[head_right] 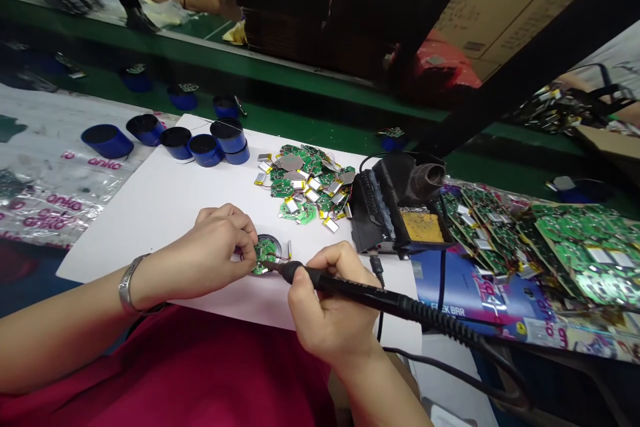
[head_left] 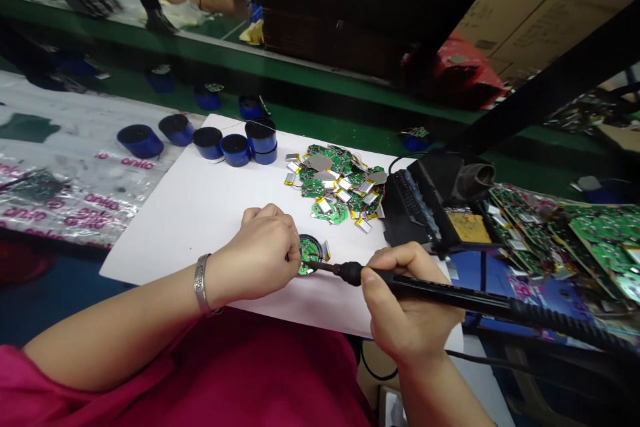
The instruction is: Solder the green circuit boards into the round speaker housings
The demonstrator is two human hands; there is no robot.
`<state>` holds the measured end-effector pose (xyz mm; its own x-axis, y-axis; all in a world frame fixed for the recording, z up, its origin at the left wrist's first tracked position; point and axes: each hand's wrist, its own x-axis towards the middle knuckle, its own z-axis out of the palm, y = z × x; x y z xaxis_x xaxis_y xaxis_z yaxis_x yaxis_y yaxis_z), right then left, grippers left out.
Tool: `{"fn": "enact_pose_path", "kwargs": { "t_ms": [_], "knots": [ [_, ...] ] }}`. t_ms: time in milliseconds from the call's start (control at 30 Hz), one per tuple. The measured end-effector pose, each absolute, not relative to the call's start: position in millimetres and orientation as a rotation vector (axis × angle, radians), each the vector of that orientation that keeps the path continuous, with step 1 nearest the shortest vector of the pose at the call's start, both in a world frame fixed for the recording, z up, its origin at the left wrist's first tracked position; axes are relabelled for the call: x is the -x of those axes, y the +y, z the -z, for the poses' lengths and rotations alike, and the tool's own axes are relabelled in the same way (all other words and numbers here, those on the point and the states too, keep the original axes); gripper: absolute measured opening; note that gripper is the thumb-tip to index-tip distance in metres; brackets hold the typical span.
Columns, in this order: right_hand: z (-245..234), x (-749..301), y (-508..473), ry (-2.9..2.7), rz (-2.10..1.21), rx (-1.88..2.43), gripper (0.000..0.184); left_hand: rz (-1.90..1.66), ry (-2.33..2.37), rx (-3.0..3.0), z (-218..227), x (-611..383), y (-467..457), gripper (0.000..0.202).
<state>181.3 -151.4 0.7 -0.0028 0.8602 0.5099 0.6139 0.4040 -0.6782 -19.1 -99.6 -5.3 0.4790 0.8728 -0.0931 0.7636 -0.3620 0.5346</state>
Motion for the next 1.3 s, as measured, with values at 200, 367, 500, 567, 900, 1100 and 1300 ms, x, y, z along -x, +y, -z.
{"fn": "enact_pose_path", "kwargs": {
  "t_ms": [200, 367, 500, 567, 900, 1100, 1300],
  "knots": [
    [-3.4, -179.3, -150.5, -1.748, -0.311, 1.304, 0.013, -0.251, 1.341, -2.214, 2.6, 19.0, -98.5, 0.020],
    [-7.2, -176.7, -148.1, -1.801, -0.287, 1.286, 0.014, -0.223, 1.343, -2.212, 1.9, 17.8, -95.9, 0.020],
    [-13.4, -174.6, -148.5, -1.853, -0.275, 1.284, 0.012, -0.191, 1.356, -2.227, 1.7, 17.3, -95.0, 0.021],
    [-17.1, -173.2, -148.9, -1.898, -0.270, 1.275, 0.012, -0.166, 1.362, -2.233, 1.1, 17.0, -94.8, 0.020],
    [-16.4, -174.2, -153.6, -1.926, -0.239, 1.235, 0.012, -0.114, 1.352, -2.242, -1.3, 16.2, -92.0, 0.019],
    [-12.7, -179.0, -158.8, -1.716, -0.120, 1.249, 0.013, -0.177, 1.330, -2.238, 1.3, 18.5, -93.4, 0.020],
    [13.4, -177.2, -155.2, -1.737, -0.292, 1.207, 0.042, -0.177, 1.342, -2.228, -1.2, 17.3, -92.7, 0.020]
  ]
}}
